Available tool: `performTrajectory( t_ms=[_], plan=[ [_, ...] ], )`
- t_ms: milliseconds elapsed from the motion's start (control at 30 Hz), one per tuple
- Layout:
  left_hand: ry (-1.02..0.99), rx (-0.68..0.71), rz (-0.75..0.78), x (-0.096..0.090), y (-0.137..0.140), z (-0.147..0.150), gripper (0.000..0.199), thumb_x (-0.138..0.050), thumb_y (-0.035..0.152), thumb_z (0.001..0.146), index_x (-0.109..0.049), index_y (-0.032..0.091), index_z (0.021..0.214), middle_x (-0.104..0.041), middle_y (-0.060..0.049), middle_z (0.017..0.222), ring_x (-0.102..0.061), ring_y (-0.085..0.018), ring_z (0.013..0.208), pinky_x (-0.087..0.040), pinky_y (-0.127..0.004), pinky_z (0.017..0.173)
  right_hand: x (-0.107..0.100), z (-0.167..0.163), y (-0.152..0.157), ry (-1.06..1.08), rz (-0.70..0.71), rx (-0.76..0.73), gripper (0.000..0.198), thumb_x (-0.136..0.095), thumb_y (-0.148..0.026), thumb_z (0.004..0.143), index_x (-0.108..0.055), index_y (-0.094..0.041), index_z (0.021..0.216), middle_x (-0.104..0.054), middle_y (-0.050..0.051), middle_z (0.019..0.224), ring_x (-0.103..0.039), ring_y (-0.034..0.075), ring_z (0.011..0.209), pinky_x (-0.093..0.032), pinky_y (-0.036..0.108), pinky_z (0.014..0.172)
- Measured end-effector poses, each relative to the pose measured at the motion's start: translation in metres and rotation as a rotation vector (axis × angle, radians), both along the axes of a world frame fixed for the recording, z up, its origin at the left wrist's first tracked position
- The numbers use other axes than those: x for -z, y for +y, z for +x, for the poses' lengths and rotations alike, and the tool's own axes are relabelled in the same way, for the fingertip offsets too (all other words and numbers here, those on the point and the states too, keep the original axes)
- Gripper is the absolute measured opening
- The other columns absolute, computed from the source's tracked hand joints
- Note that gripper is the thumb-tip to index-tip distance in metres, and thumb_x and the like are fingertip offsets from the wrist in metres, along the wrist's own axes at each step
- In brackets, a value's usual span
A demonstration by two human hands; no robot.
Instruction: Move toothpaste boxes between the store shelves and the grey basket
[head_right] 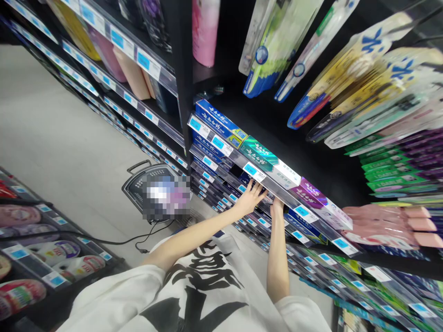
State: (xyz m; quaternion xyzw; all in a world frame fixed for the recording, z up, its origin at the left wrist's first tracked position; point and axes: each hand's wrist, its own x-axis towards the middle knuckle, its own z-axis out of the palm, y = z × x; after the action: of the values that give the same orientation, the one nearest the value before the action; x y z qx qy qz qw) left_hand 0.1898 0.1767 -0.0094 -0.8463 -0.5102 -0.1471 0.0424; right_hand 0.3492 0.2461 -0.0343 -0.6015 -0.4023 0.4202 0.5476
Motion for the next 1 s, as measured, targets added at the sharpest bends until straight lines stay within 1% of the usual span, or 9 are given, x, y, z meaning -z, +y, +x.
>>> performTrajectory(
  t_ms=[200, 267, 367, 433, 500, 667, 800, 900, 1000],
  plan=[
    [-0.076, 0.008, -0.07, 0.0, 0.001, 0.006, 0.09, -0.069, 0.028, 0.08, -0.027, 0.004, 0.156, -0.03, -0.027, 0.162, -0.024, -0.038, 0.152, -0.011, -0.062, 0.125, -0.024, -0.015, -0.063, -0.618, 0.243, 0.084, 0.045, -0.065, -0.051, 0.084, -0.067, -0.017, 0.114, -0.05, 0.019, 0.148, -0.032, 0.034, 0.145, -0.028, 0.055, 0.12],
    [-0.121, -0.014, -0.09, 0.002, 0.004, 0.009, 0.086, -0.067, 0.029, 0.081, -0.029, 0.003, 0.154, -0.033, -0.026, 0.16, -0.027, -0.037, 0.151, -0.012, -0.061, 0.125, -0.022, -0.025, -0.096, -0.673, 0.365, 0.066, 0.032, -0.059, -0.044, 0.091, -0.068, -0.021, 0.11, -0.054, 0.016, 0.14, -0.041, 0.031, 0.139, -0.028, 0.056, 0.12],
    [-0.175, -0.051, -0.087, 0.006, 0.006, 0.012, 0.069, -0.058, 0.027, 0.086, -0.042, 0.003, 0.148, -0.044, -0.025, 0.153, -0.037, -0.034, 0.147, -0.019, -0.059, 0.124, -0.006, -0.032, -0.138, -0.573, 0.515, -0.311, 0.015, -0.056, -0.032, 0.094, -0.069, -0.027, 0.092, -0.067, 0.01, 0.105, -0.061, 0.027, 0.11, -0.046, 0.054, 0.105],
    [-0.185, -0.057, -0.041, 0.006, 0.005, 0.014, 0.063, -0.056, 0.027, 0.085, -0.049, 0.005, 0.143, -0.049, -0.023, 0.15, -0.039, -0.032, 0.145, -0.022, -0.055, 0.124, 0.004, -0.023, -0.152, -0.565, 0.568, -0.492, 0.012, -0.06, -0.025, 0.091, -0.071, -0.03, 0.088, -0.068, 0.009, 0.099, -0.062, 0.029, 0.104, -0.049, 0.057, 0.096],
    [-0.186, -0.062, 0.021, 0.004, 0.006, 0.014, 0.06, -0.056, 0.027, 0.083, -0.054, 0.006, 0.139, -0.05, -0.021, 0.148, -0.041, -0.031, 0.144, -0.021, -0.051, 0.125, 0.009, -0.01, -0.149, -0.507, 0.647, -0.571, 0.017, -0.061, -0.019, 0.089, -0.071, -0.033, 0.085, -0.068, 0.008, 0.092, -0.063, 0.032, 0.102, -0.05, 0.061, 0.089],
    [-0.255, -0.182, 0.078, -0.005, 0.009, 0.015, 0.057, -0.057, 0.028, 0.077, -0.061, 0.007, 0.129, -0.062, -0.018, 0.132, -0.055, -0.03, 0.127, -0.025, -0.049, 0.123, 0.007, 0.007, -0.121, -0.308, 0.747, -0.616, 0.022, -0.058, -0.024, 0.085, -0.064, -0.038, 0.069, -0.058, 0.003, 0.063, -0.057, 0.031, 0.059, -0.051, 0.06, 0.059],
    [-0.3, -0.236, 0.075, -0.01, 0.009, 0.024, 0.054, -0.053, 0.028, 0.079, -0.063, 0.004, 0.126, -0.065, -0.02, 0.126, -0.057, -0.03, 0.124, -0.026, -0.046, 0.123, 0.015, 0.011, -0.125, -0.208, 0.695, -0.957, 0.028, -0.049, -0.029, 0.085, -0.054, -0.034, 0.059, -0.052, 0.001, 0.054, -0.051, 0.03, 0.044, -0.045, 0.054, 0.043],
    [-0.357, -0.255, 0.128, -0.008, -0.004, 0.03, 0.059, -0.052, 0.029, 0.082, -0.057, 0.004, 0.135, -0.055, -0.022, 0.139, -0.044, -0.033, 0.14, -0.023, -0.047, 0.125, 0.03, 0.014, -0.13, -0.233, 0.599, -1.187, 0.031, -0.044, -0.029, 0.086, -0.049, -0.03, 0.055, -0.048, 0.0, 0.05, -0.049, 0.026, 0.041, -0.043, 0.045, 0.041],
    [-0.498, -0.262, 0.151, 0.012, -0.035, 0.032, 0.053, -0.05, 0.026, 0.087, -0.057, 0.01, 0.137, -0.048, -0.018, 0.148, -0.031, -0.031, 0.15, -0.028, -0.046, 0.124, 0.046, 0.013, -0.132, -0.316, 0.589, -1.255, 0.032, -0.042, -0.024, 0.084, -0.047, -0.027, 0.053, -0.048, -0.001, 0.047, -0.05, 0.022, 0.04, -0.042, 0.038, 0.042]
  ],
)
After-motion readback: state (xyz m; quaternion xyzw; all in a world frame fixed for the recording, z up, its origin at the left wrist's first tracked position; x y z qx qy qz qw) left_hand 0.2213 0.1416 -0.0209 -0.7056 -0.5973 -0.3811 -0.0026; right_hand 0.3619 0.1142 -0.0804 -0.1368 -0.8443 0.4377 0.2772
